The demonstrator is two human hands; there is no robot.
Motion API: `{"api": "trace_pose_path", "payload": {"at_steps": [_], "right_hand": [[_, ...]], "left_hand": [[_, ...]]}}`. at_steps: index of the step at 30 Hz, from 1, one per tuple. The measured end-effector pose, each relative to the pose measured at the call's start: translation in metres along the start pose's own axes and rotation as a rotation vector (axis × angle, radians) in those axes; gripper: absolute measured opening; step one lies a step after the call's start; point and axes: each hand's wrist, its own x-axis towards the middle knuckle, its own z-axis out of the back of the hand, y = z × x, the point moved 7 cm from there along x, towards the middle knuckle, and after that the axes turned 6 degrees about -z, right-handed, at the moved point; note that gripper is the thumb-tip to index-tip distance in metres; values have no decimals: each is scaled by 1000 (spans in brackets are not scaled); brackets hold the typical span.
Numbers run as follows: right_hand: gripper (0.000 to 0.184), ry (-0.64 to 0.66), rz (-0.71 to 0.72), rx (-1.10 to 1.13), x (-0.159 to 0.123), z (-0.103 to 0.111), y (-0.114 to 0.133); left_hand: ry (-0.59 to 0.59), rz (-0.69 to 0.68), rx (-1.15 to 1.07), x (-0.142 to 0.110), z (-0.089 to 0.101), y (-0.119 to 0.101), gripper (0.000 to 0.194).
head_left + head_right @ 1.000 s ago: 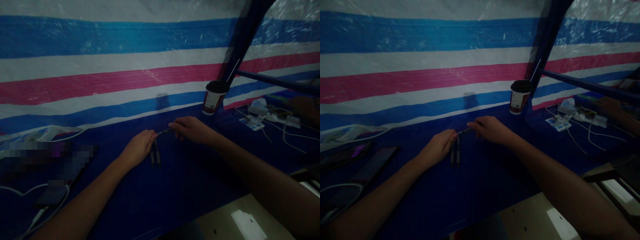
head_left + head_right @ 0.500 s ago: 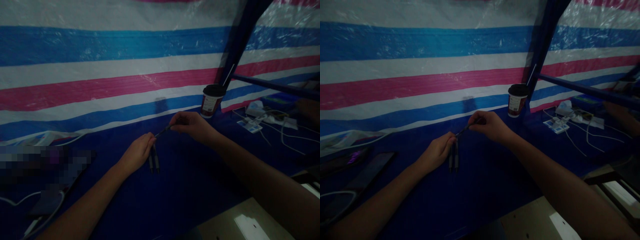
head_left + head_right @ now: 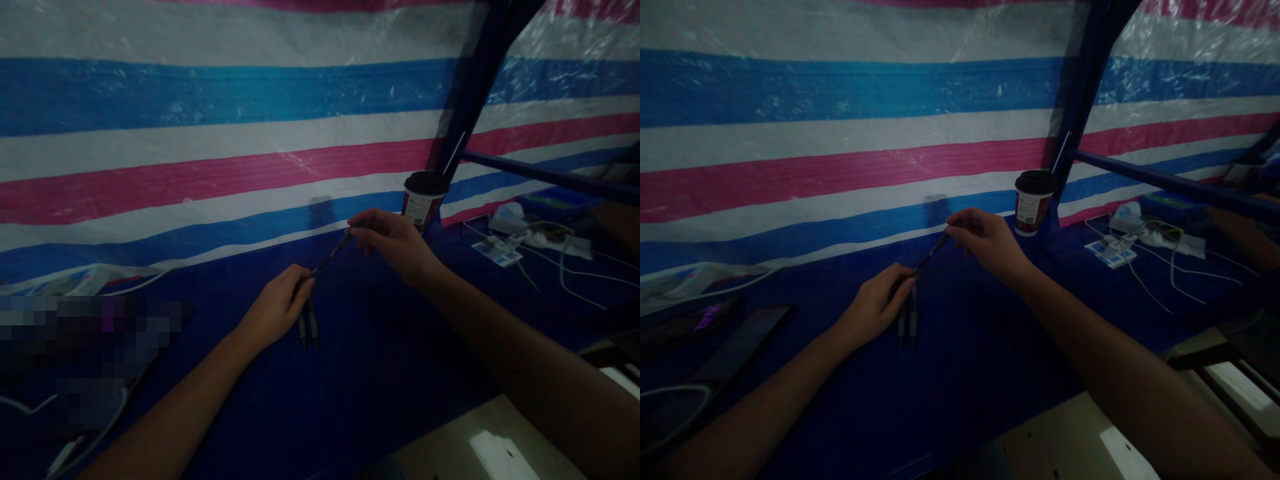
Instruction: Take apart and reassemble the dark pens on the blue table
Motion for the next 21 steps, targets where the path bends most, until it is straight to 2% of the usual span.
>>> {"api": "trace_pose_path", "payload": {"at_steps": [3, 7, 9, 10, 13, 18, 20, 21], "right_hand": [[22, 43, 1, -25, -2, -4, 1], [22, 204, -22, -71, -5, -20, -2], [20, 245, -41, -132, -7, -24, -3], [19, 247, -58, -194, -8, -25, -5], [37, 231, -100, -397, -9, -22, -8], [32, 279, 5, -468, -11, -23, 0], [50, 267, -27, -568, -11, -21, -3], [53, 253, -28, -602, -12, -20, -2]], "left_hand": [[-15, -30, 0, 0, 0, -2, 19], [-49, -53, -9, -1, 1, -8, 19], [-44, -63, -17, 0, 1, -10, 20], [-39, -71, -17, 0, 1, -11, 20], [-63, -87, 11, 1, 3, -11, 20], [-131, -132, 62, 1, 8, -10, 23], [-141, -178, 81, 0, 8, -13, 25], [-149, -195, 93, 0, 9, -14, 25]]}}
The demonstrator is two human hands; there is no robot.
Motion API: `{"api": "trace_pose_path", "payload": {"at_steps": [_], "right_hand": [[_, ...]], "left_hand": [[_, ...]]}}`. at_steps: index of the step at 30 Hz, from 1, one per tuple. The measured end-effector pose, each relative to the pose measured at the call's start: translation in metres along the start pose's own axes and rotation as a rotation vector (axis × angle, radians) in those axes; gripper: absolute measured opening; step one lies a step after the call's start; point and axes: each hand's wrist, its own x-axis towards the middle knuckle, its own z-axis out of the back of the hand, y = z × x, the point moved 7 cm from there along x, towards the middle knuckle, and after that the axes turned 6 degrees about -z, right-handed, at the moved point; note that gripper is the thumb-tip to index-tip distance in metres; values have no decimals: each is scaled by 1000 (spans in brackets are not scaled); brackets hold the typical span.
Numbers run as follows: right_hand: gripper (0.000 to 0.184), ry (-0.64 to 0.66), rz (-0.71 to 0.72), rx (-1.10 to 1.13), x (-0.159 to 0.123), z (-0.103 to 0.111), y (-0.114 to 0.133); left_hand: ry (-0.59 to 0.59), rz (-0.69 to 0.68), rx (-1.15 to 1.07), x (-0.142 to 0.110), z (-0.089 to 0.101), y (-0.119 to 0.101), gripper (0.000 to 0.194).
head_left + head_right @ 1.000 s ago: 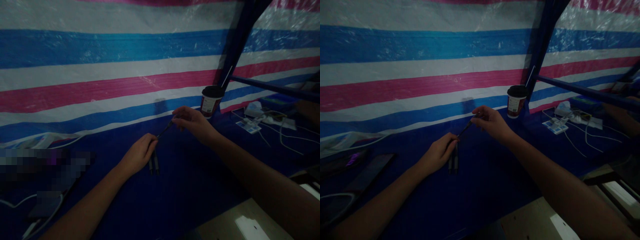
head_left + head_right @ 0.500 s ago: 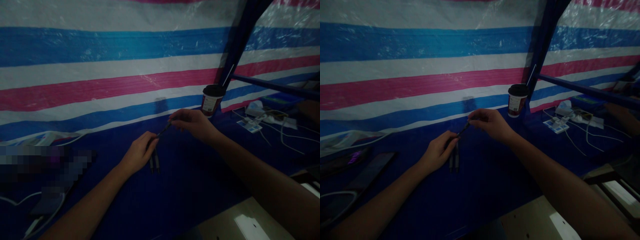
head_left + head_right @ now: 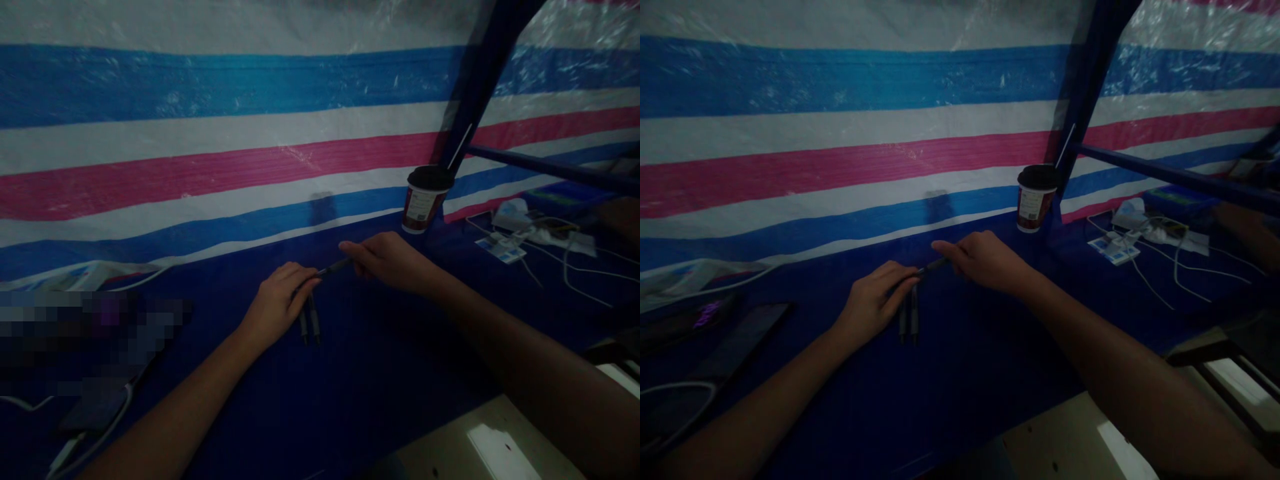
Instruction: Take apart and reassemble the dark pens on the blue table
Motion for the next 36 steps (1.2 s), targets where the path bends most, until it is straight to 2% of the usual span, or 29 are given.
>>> {"api": "trace_pose_path", "payload": {"at_steps": [2, 4, 7, 10, 12, 15, 20, 24, 27, 29, 31, 33, 34, 36], "right_hand": [[41, -6, 43, -19, -1, 1, 4], [34, 43, 61, -39, -2, -1, 7], [50, 75, -6, -117, -2, -5, 4], [29, 51, 89, -144, -4, -6, 11], [23, 89, 135, -182, -6, -11, 14], [36, 125, 94, -243, -6, -13, 11], [21, 149, 165, -223, -9, -11, 17], [33, 164, 131, -262, -8, -16, 15], [39, 163, 131, -192, -7, -17, 16], [40, 215, 86, -122, -7, -19, 12], [40, 378, 44, -31, -10, -27, 9], [43, 552, 29, 92, -15, -35, 8], [44, 575, 26, 158, -15, -37, 8], [41, 472, 17, 285, -9, -34, 7]], "left_hand": [[-13, -14, 19, 0, 1, -1, 26], [-5, -25, 35, 0, 0, -2, 27], [11, -32, 56, 0, -1, -1, 27], [-16, -21, 64, 0, 2, 1, 27], [-23, -22, 60, 0, 2, 1, 27], [-5, -4, 41, -1, 1, 3, 26], [16, 6, -16, -1, 0, 4, 26], [28, -82, 73, -2, 0, 0, 30], [40, -142, 178, -1, 0, -2, 29], [72, -162, 254, 0, 0, -3, 25], [78, -187, 308, 2, 1, -5, 21], [24, -212, 338, 4, 7, -9, 19], [-27, -220, 353, 4, 11, -11, 19], [-125, -223, 374, 3, 19, -17, 18]]}}
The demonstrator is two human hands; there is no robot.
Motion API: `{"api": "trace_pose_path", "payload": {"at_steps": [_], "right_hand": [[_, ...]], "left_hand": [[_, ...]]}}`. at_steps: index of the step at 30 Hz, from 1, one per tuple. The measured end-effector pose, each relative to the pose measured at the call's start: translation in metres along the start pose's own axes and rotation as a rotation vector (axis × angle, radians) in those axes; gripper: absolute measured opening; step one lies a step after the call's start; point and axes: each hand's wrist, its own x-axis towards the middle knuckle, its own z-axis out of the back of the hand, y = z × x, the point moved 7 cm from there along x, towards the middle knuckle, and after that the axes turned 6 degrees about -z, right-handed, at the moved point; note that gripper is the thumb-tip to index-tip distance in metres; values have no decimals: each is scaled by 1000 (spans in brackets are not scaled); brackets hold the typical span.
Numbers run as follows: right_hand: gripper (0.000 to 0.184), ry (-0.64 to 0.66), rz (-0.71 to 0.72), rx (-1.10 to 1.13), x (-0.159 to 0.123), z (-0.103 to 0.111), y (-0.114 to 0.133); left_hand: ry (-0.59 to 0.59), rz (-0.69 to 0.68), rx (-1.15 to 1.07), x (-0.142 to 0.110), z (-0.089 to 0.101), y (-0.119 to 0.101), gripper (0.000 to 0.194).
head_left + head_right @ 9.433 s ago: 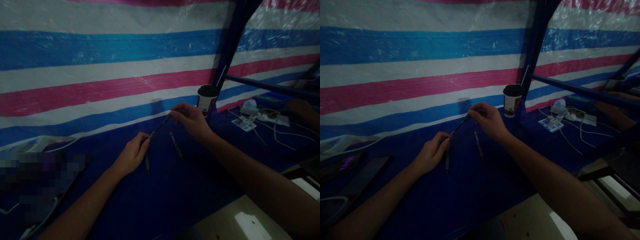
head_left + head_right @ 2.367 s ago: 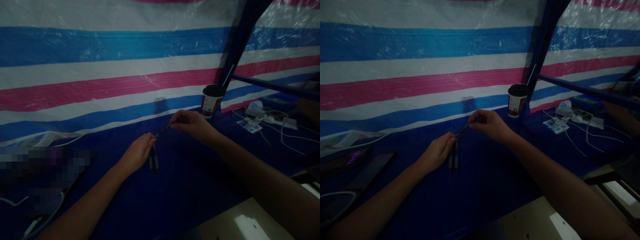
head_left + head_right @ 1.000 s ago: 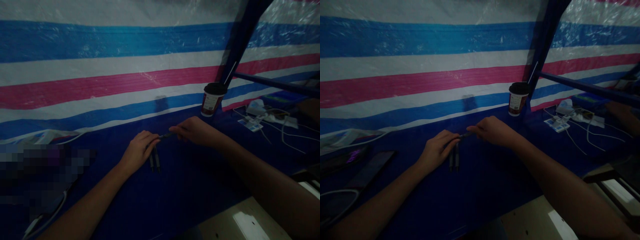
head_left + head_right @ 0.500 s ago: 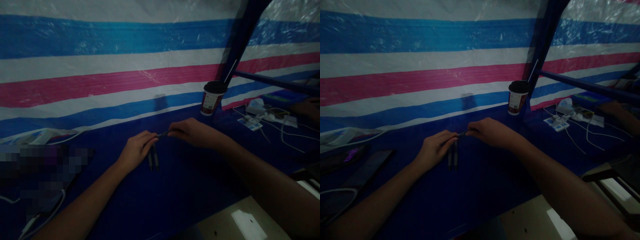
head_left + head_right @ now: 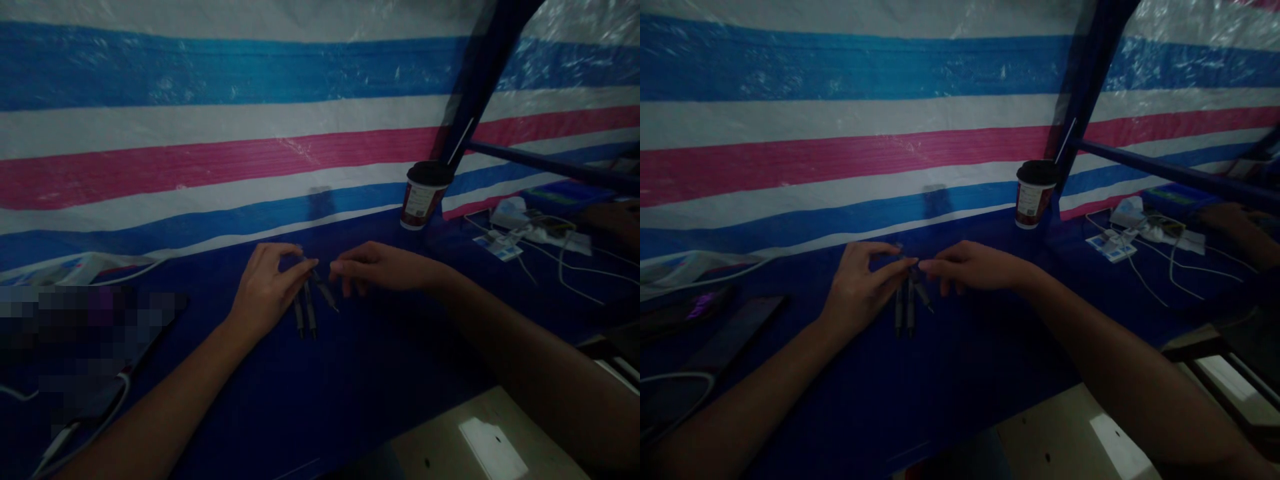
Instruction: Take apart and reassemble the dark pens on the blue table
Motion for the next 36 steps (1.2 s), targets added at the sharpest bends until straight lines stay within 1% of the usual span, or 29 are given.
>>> {"api": "trace_pose_path", "payload": {"at_steps": [2, 3, 6, 8, 10, 12, 16, 18, 20, 23, 24, 26, 27, 28, 29, 32, 33, 34, 36], "right_hand": [[32, -153, 41, 109, 4, 6, -1], [31, -181, 57, 172, 6, 4, -1], [40, -142, 87, 381, 10, -8, 0], [48, -98, 71, 500, 11, -15, 0], [51, -83, 44, 562, 11, -17, -1], [45, -119, 25, 554, 11, -14, -3], [24, -240, -3, 443, 13, -5, -8], [16, -258, 6, 439, 13, -3, -8], [18, -225, 11, 489, 13, -4, -8], [32, -119, -19, 555, 12, -9, -10], [34, -93, -31, 557, 11, -11, -11], [29, -77, -41, 554, 12, -12, -13], [25, -89, -37, 554, 12, -12, -13], [21, -114, -27, 552, 13, -10, -13], [18, -157, -10, 543, 13, -7, -13], [12, -329, 47, 484, 12, 8, -11], [13, -379, 58, 472, 12, 12, -11], [16, -415, 63, 469, 11, 15, -11], [24, -441, 59, 481, 11, 18, -13]], "left_hand": [[-50, 4, -11, 1, 4, -5, 16], [-53, -2, -35, 1, 4, -8, 14], [-35, -20, -101, 4, 2, -19, 10], [-27, -27, -110, 6, 2, -24, 11], [-16, -28, -115, 9, 2, -27, 11], [8, -13, -127, 11, 0, -29, 12], [50, 59, -163, 12, -4, -31, 12], [50, 90, -181, 12, -5, -32, 10], [51, 101, -195, 12, -6, -33, 10], [54, 60, -228, 14, -4, -36, 10], [53, 43, -245, 14, -4, -38, 11], [53, 25, -274, 14, -4, -40, 9], [54, 31, -285, 13, -4, -40, 8], [48, 49, -293, 12, -5, -39, 8], [34, 84, -301, 11, -5, -37, 13], [-14, 264, -329, 5, -6, -21, 39], [-26, 330, -337, 2, -6, -15, 43], [-29, 388, -346, 0, -7, -8, 43], [-21, 494, -386, -4, -11, 3, 34]]}}
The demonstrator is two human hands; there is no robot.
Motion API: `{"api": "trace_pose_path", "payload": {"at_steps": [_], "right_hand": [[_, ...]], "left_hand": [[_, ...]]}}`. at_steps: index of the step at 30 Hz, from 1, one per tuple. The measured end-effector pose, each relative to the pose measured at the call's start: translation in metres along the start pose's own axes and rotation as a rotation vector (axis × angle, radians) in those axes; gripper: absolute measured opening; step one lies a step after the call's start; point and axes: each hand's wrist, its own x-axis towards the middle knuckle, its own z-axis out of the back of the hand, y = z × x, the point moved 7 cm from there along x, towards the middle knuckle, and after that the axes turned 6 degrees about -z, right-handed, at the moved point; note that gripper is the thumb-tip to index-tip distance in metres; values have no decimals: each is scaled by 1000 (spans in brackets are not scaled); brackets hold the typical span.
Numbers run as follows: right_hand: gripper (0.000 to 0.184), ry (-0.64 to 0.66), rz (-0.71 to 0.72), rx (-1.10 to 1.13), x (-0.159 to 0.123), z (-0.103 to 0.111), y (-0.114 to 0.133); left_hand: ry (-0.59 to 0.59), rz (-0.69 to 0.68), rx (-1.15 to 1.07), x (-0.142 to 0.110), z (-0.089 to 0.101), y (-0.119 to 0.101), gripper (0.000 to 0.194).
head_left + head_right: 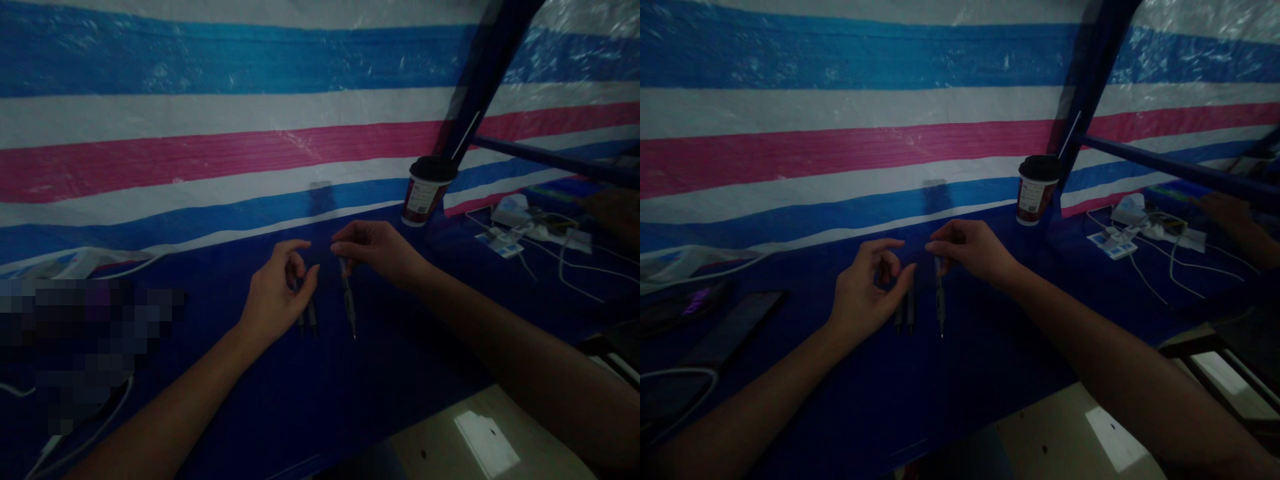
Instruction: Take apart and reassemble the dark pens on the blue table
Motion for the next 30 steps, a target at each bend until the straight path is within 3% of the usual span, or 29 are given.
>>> {"api": "trace_pose_path", "payload": {"at_steps": [3, 7, 9, 15, 19, 22, 27, 30], "right_hand": [[33, 19, -20, 25, 1, -1, -3], [37, -21, -18, 68, 2, -1, -7], [38, -68, 14, 78, 2, 1, -5], [40, -156, 113, 74, -2, 4, 7], [51, -48, 94, 32, -4, -6, 7], [60, 39, 89, 20, -5, -14, 4], [49, 52, 95, 33, -4, -12, 4], [51, 40, 113, 33, -4, -7, 8]], "left_hand": [[94, 174, -143, 0, -7, 13, 15], [411, 274, -371, -8, -31, 1, 36], [475, 317, -461, -12, -37, -10, 37], [394, 462, -601, -14, -42, -14, 35], [288, 482, -585, -12, -37, -7, 33], [271, 515, -566, -13, -36, -4, 32], [250, 412, -474, -8, -30, -5, 35], [195, 367, -260, -4, -18, 7, 45]]}}
